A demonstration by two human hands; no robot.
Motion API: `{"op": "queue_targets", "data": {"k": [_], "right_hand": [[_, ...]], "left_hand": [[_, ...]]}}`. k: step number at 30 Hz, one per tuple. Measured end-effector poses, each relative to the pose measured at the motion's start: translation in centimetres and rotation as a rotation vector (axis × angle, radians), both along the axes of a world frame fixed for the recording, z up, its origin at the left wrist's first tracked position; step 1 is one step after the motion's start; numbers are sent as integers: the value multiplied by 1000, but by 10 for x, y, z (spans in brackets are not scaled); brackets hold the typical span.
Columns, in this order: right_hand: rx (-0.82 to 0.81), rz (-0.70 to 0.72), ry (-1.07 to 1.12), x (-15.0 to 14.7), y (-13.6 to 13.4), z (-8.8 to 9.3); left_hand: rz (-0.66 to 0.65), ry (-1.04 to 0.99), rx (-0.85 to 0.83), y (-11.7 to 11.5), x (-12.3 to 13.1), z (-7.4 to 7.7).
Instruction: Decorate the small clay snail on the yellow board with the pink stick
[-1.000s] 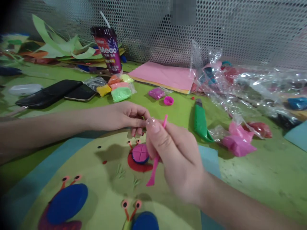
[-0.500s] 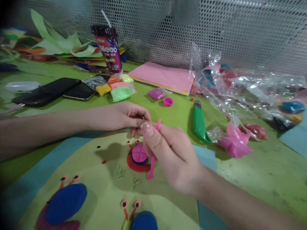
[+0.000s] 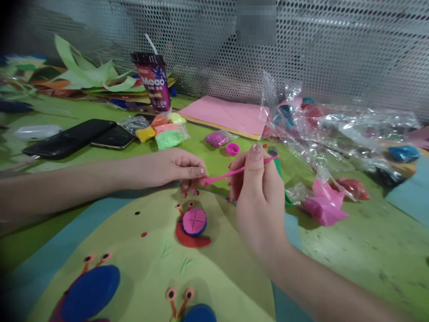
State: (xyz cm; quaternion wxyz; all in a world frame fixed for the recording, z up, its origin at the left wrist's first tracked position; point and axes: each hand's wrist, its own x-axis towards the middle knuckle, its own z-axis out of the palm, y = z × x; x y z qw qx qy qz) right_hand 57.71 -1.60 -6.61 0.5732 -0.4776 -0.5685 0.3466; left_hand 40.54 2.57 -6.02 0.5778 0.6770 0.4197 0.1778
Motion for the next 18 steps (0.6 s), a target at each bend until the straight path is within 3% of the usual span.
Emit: {"op": "queue_targets", "data": {"k": [18], "right_hand": [[-8, 17, -155, 6, 1, -4]], "left_hand": [[23, 38, 14, 1, 1, -1]]}}
